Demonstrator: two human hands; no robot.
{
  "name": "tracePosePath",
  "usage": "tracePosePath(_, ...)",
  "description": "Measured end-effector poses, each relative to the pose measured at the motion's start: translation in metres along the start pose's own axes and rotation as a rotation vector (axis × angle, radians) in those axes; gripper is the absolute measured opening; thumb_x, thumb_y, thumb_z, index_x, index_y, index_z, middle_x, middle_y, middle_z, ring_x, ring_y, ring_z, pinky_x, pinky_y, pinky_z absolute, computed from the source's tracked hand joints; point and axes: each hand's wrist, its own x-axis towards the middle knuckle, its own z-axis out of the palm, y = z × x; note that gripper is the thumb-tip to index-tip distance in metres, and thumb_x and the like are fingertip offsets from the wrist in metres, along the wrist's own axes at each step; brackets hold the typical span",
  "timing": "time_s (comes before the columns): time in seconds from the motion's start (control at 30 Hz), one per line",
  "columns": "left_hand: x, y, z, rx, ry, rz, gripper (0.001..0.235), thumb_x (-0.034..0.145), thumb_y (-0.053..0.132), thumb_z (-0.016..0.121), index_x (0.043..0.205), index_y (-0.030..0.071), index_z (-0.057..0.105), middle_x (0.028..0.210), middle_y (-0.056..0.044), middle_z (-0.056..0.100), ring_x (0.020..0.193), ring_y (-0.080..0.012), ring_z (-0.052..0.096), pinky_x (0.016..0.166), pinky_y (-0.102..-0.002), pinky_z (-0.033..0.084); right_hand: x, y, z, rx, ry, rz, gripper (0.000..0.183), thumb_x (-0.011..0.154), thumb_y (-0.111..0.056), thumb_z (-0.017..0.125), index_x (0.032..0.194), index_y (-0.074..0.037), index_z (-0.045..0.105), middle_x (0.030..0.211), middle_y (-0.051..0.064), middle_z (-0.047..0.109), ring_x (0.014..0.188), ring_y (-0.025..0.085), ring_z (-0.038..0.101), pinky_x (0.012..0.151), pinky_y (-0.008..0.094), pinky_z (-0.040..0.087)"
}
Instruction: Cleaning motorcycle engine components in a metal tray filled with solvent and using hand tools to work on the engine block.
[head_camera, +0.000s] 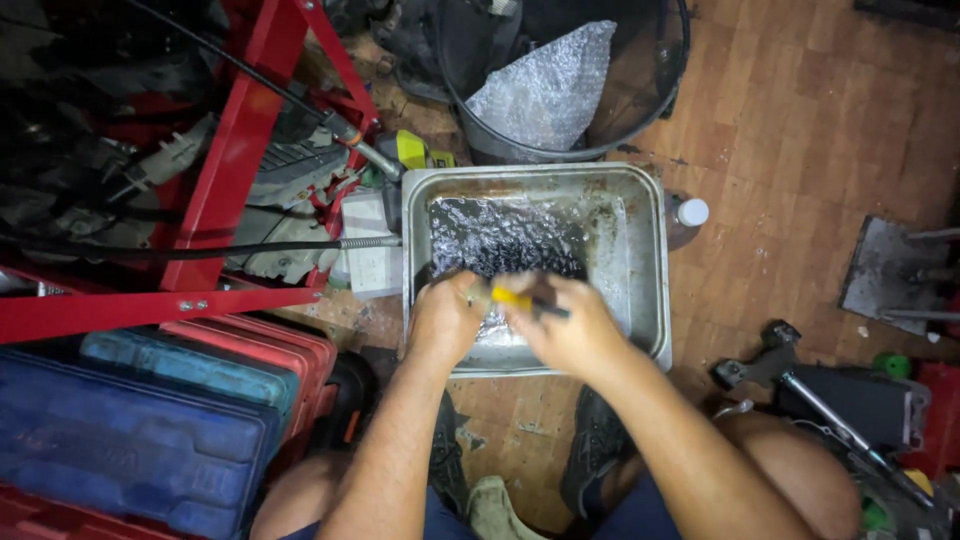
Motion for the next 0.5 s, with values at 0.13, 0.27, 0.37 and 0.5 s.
tracePosePath(0.13, 0.021, -0.031, 0.013, -0.016, 0.106, 0.217, 0.02, 0.083, 0.02, 0.073, 0.101, 0.021, 0.08, 0.101, -0.009, 0.078, 0.099, -0.0343, 0.074, 0.085, -0.047, 0.061, 0.01, -0.008, -0.025, -0.379, -0.163, 0.127, 0.016, 0.085, -0.028, 0.07, 0.099, -0.023, 0.074, 0.085, 0.003, 0.076, 0.076, 0.029, 0.075, 0.064, 0.045, 0.06)
tracePosePath(0.27, 0.013, -0.022, 0.007, -0.006, 0.135, 0.314, 0.018, 0.084, 0.018, 0.072, 0.1, 0.015, 0.079, 0.102, -0.009, 0.076, 0.101, -0.0349, 0.072, 0.086, -0.048, 0.06, 0.011, -0.026, -0.02, -0.146, -0.167, 0.199, 0.012, 0.086, -0.023, 0.074, 0.096, -0.017, 0.075, 0.084, 0.007, 0.078, 0.078, 0.034, 0.076, 0.066, 0.043, 0.062)
tracePosePath(0.37, 0.011, -0.024, 0.008, 0.025, 0.14, 0.364, 0.017, 0.084, 0.016, 0.072, 0.098, 0.012, 0.079, 0.103, -0.009, 0.075, 0.102, -0.0345, 0.071, 0.087, -0.048, 0.06, 0.014, -0.02, -0.023, -0.273, -0.22, 0.191, 0.016, 0.087, -0.028, 0.071, 0.102, -0.022, 0.073, 0.084, 0.004, 0.076, 0.077, 0.032, 0.075, 0.065, 0.046, 0.061)
tracePosePath(0.5, 0.011, -0.027, 0.011, 0.024, 0.147, 0.364, 0.015, 0.082, 0.017, 0.073, 0.096, 0.013, 0.079, 0.101, -0.007, 0.074, 0.099, -0.0333, 0.072, 0.086, -0.044, 0.06, 0.012, -0.034, -0.025, -0.255, -0.206, 0.165, 0.016, 0.086, -0.036, 0.069, 0.099, -0.027, 0.074, 0.085, 0.0, 0.077, 0.078, 0.029, 0.076, 0.067, 0.042, 0.061)
